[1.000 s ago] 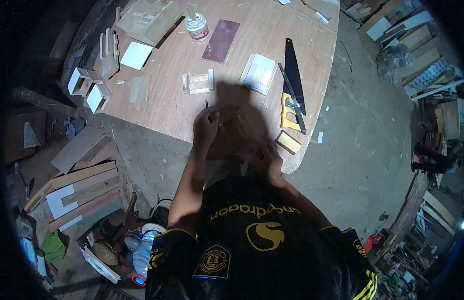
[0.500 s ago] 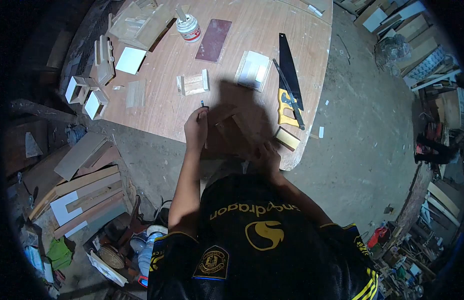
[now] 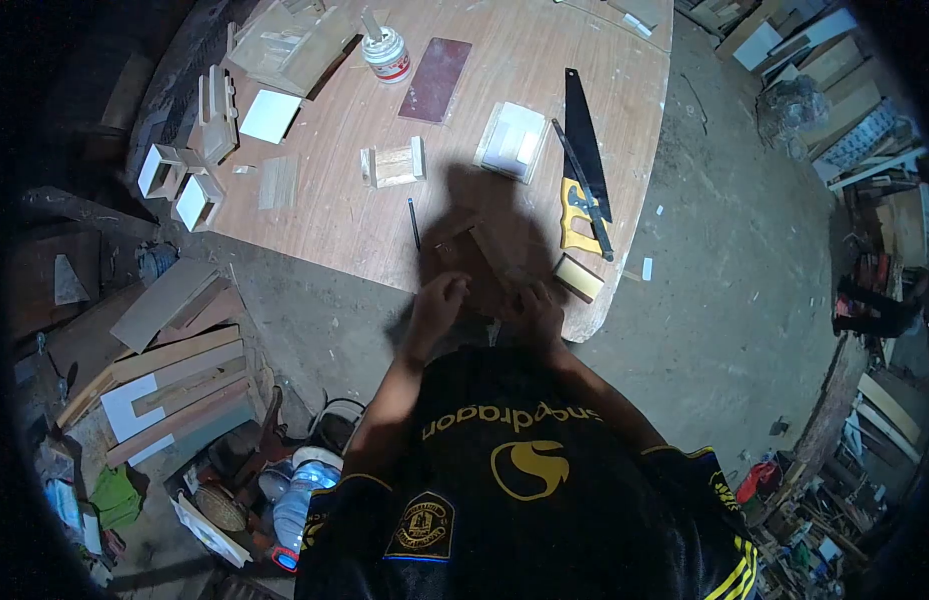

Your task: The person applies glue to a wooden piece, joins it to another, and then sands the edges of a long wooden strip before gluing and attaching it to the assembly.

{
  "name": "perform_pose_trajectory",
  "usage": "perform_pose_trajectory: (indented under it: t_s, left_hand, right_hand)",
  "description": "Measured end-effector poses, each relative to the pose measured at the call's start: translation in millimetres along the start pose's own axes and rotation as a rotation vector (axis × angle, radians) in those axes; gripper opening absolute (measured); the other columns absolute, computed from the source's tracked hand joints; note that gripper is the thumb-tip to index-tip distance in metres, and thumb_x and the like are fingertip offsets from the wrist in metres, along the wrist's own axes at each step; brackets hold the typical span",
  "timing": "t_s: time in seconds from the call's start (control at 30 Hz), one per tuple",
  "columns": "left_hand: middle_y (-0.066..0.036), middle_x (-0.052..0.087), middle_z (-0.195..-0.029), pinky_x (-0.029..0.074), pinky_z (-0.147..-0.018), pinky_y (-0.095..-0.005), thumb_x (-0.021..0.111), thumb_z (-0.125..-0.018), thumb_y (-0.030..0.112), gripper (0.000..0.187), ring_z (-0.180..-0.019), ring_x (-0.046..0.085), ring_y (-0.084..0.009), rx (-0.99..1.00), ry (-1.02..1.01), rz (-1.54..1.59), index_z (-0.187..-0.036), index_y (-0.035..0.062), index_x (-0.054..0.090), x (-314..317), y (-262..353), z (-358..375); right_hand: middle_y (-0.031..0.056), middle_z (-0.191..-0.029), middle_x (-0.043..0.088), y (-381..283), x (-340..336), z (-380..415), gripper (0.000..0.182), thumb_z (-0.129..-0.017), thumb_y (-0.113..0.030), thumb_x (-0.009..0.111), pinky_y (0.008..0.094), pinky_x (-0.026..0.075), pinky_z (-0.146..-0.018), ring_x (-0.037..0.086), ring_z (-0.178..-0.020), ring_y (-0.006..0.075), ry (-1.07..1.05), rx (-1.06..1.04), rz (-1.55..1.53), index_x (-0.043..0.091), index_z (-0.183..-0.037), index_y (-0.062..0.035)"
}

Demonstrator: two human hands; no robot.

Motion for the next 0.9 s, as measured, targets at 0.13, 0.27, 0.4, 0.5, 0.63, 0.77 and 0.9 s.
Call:
perform_pose_trajectory:
  t_s: [0.13,0.27,0.4,0.5,0.63,0.77,0.9]
  left_hand:
    - [-0.020,0.069,-0.095,0.053,-0.079,-0.0389,0.058,-0.095,0.020,0.024,-0.091,0.068,-0.0343,0.068,-0.073,-0.134,-0.106,-0.0002,0.066,18.2,1.3,15.1]
    - [-0.025,0.066,-0.098,0.051,-0.081,-0.0434,0.060,-0.092,0.024,0.029,-0.095,0.065,-0.0415,-0.023,-0.267,-0.144,-0.105,-0.0012,0.064,36.1,-15.4,23.4]
    - [-0.025,0.066,-0.100,0.051,-0.082,-0.0456,0.060,-0.091,0.026,0.029,-0.096,0.064,-0.0428,0.017,-0.233,-0.190,-0.104,-0.0006,0.065,39.4,-14.9,27.7]
    - [-0.025,0.066,-0.100,0.051,-0.083,-0.0457,0.060,-0.092,0.026,0.030,-0.097,0.063,-0.0428,0.028,-0.206,-0.155,-0.104,-0.0010,0.065,38.5,-14.1,26.8]
    - [-0.026,0.065,-0.112,0.049,-0.091,-0.0452,0.059,-0.095,0.033,0.041,-0.106,0.063,-0.0416,-0.070,-0.238,-0.157,-0.114,-0.0036,0.063,35.9,-11.1,29.9]
    - [-0.026,0.066,-0.100,0.050,-0.083,-0.0476,0.061,-0.091,0.030,0.033,-0.097,0.063,-0.0439,0.029,-0.114,-0.172,-0.104,-0.0008,0.064,44.9,-39.7,30.6]
    - [-0.027,0.063,-0.094,0.048,-0.078,-0.0514,0.061,-0.090,0.029,0.030,-0.092,0.060,-0.0468,0.003,-0.208,-0.120,-0.095,-0.0010,0.062,43.6,-42.4,31.8]
  right_hand:
    - [0.0104,-0.100,0.064,-2.1,-0.3,-3.3,0.038,-0.081,-0.025,0.073,0.0415,0.056,-0.068,0.067,-0.086,0.0314,0.051,-0.018,-0.030,0.065,-0.115,-0.0113]
    - [0.0110,-0.098,0.064,4.1,9.7,-1.6,0.036,-0.081,-0.022,0.072,0.0411,0.056,-0.068,0.067,-0.086,0.0311,-0.009,-0.006,0.016,0.066,-0.114,-0.0107]
    - [0.0122,-0.098,0.064,4.6,8.1,-3.9,0.030,-0.082,-0.018,0.070,0.0404,0.056,-0.069,0.067,-0.086,0.0309,0.055,-0.067,-0.009,0.067,-0.110,-0.0085]
    - [0.0135,-0.104,0.065,3.1,8.2,-5.5,0.029,-0.083,-0.017,0.070,0.0404,0.056,-0.074,0.067,-0.091,0.0318,0.042,-0.076,-0.013,0.066,-0.111,-0.0075]
    - [0.0147,-0.114,0.066,-3.0,1.8,-8.3,0.033,-0.083,-0.016,0.069,0.0416,0.055,-0.082,0.066,-0.100,0.0336,0.034,-0.058,-0.055,0.064,-0.114,-0.0072]
    - [0.0142,-0.115,0.065,-2.4,2.1,-9.3,0.035,-0.082,-0.014,0.069,0.0419,0.055,-0.085,0.065,-0.103,0.0335,0.052,-0.084,-0.093,0.063,-0.116,-0.0080]
    - [0.0137,-0.118,0.064,3.5,8.7,-7.9,0.036,-0.082,-0.015,0.069,0.0420,0.055,-0.086,0.064,-0.106,0.0331,0.006,-0.031,-0.049,0.063,-0.117,-0.0090]
Point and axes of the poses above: each hand's wrist, its own z-axis away from the middle knuckle, its own x-axis out of the palm, y = z × x, the point moved 3 cm from there along -z, towards the middle knuckle
